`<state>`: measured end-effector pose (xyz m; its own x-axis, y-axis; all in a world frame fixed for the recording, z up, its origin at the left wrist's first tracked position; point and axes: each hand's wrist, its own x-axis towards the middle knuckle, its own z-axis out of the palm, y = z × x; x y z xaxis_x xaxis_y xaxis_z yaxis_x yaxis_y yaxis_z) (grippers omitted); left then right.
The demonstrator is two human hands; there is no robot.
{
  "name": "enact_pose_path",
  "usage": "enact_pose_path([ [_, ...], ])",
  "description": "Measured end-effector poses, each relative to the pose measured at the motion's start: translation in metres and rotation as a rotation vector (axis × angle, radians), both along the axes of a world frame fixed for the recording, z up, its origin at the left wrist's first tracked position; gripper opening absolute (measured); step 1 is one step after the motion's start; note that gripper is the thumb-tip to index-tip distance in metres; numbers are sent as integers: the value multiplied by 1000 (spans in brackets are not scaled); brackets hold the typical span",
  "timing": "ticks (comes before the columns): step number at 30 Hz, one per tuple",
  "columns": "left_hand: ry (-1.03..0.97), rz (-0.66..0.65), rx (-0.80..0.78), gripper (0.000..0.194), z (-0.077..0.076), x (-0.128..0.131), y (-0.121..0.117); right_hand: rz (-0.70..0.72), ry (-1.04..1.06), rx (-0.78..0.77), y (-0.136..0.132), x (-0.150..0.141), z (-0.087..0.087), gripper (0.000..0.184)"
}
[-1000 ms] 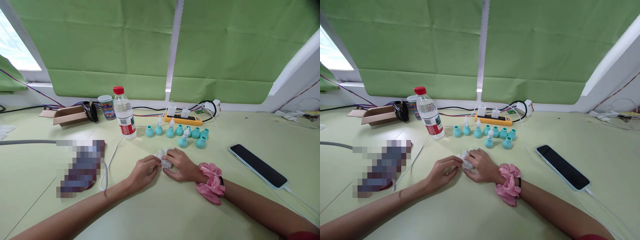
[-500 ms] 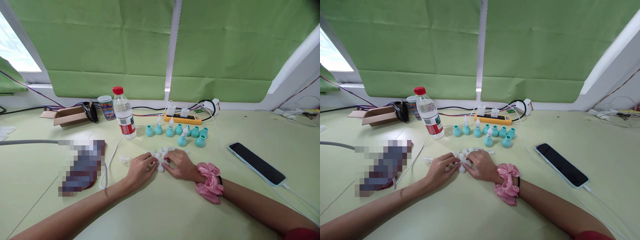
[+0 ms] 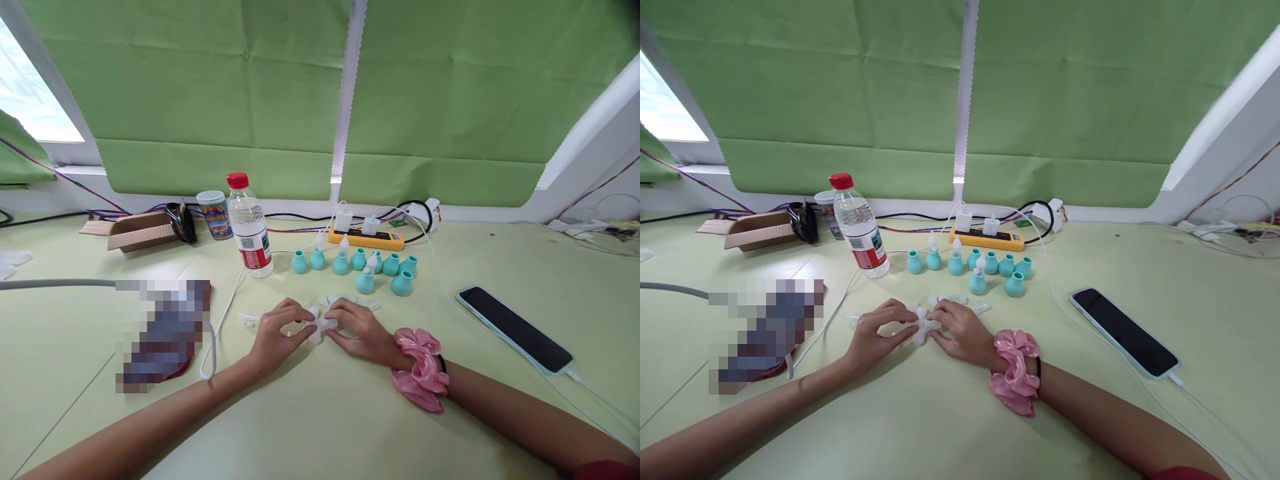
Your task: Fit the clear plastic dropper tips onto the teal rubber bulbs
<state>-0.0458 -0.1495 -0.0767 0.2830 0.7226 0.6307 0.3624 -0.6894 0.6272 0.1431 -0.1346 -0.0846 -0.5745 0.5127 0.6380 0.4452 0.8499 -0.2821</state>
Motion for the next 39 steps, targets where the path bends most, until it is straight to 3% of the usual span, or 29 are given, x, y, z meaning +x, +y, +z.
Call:
enact_pose_path([
  [4,-53,-43,-59,6,1,0,0,81,-3,-13,0,0,1,14],
  [10,-63,-90,-67,8,3,1,0,71,101,-34,-3,-1,1,22],
  [19,-73,-124,116,15,2,2,-3,80,158,-74,-6,-6,0,19],
  [23,-62,-114,172,18,2,3,-2,71,164,-15,-7,-7,3,25],
  [28,-38,-104,201,20,2,2,0,97,159,38,-6,-8,5,21],
  [39,50,-63,246,19,2,2,-1,101,164,2,-8,-8,4,17],
])
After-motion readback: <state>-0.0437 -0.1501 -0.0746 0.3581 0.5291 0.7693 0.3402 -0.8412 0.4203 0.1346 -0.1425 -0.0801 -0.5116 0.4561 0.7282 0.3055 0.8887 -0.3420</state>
